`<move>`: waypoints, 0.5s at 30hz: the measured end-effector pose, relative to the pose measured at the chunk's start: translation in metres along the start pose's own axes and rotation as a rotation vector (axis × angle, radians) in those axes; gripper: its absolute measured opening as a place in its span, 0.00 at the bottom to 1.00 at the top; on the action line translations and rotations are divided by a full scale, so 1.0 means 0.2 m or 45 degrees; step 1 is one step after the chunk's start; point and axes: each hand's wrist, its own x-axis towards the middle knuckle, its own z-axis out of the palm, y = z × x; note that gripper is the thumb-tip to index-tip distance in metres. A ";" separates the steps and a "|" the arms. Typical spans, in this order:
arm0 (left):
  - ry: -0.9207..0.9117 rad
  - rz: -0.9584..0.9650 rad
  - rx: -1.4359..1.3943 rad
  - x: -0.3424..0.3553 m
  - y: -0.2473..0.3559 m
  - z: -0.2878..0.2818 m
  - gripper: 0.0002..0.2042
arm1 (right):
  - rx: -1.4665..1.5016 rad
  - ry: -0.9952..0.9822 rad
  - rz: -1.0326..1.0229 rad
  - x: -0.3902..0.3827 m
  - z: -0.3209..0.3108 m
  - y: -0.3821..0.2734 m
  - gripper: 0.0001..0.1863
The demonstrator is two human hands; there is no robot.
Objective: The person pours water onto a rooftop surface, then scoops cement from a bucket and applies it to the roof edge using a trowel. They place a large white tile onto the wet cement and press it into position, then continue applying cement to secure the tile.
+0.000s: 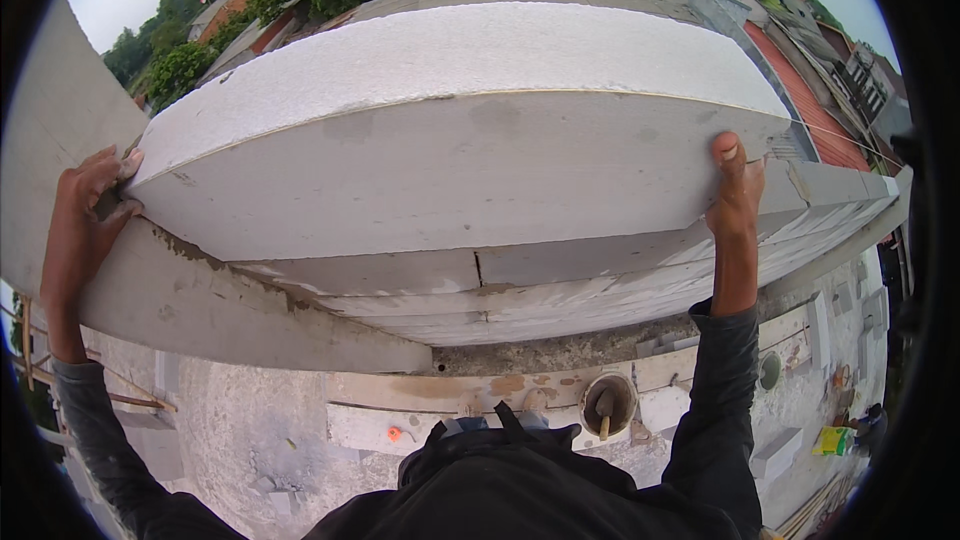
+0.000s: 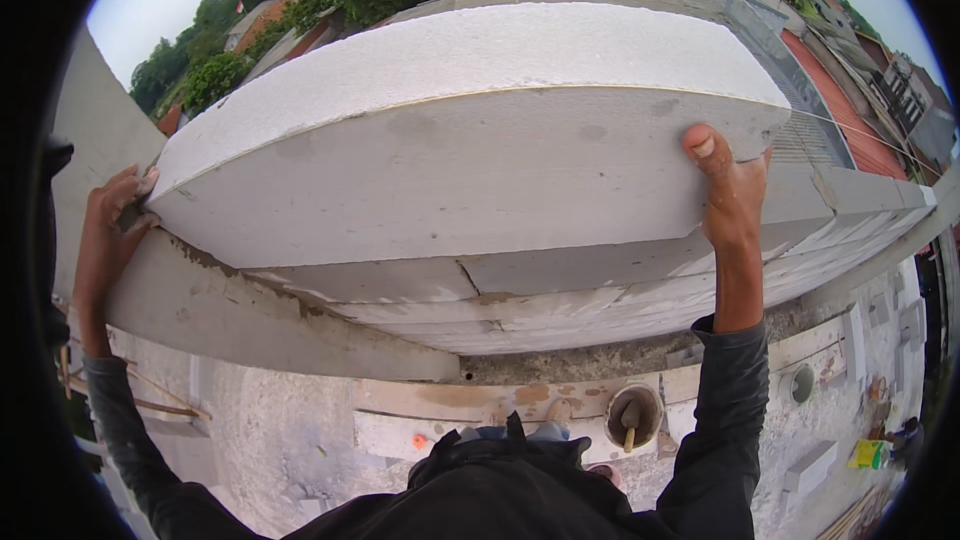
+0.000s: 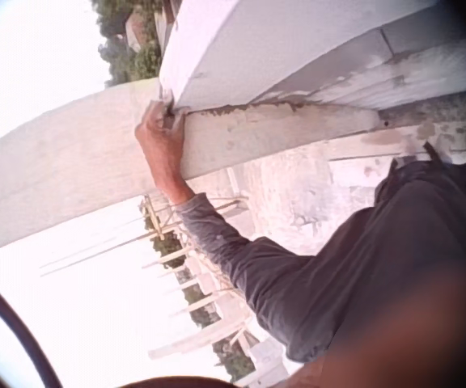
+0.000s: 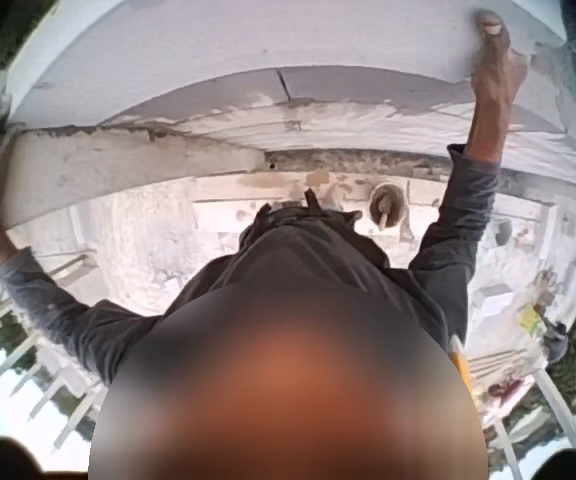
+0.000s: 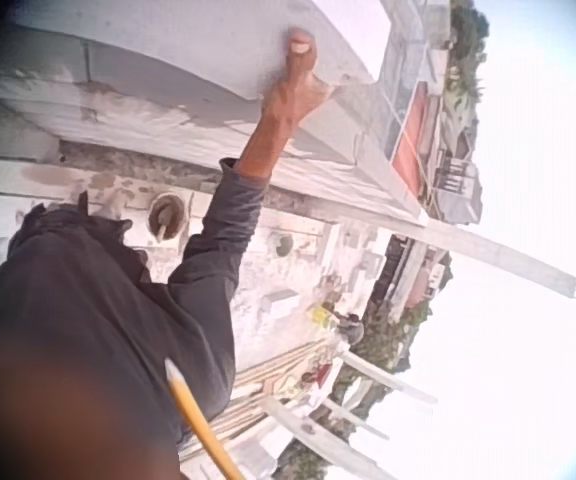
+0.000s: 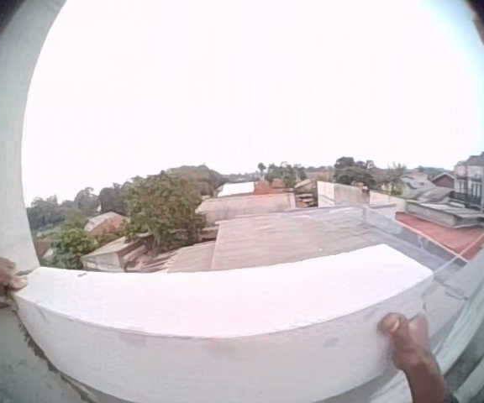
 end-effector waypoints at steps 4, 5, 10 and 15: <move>0.037 0.024 -0.014 -0.03 -0.14 0.05 0.32 | -0.026 -0.013 0.053 -0.02 0.05 -0.08 0.62; 0.059 0.028 -0.020 -0.03 -0.16 0.06 0.32 | -0.007 -0.011 0.051 -0.03 0.07 -0.10 0.62; 0.102 -0.046 -0.081 -0.04 -0.21 0.10 0.33 | 0.009 0.023 0.012 -0.03 0.11 -0.15 0.58; 0.088 -0.106 -0.167 -0.03 -0.19 0.12 0.32 | 0.019 -0.086 -0.037 -0.01 0.12 -0.18 0.54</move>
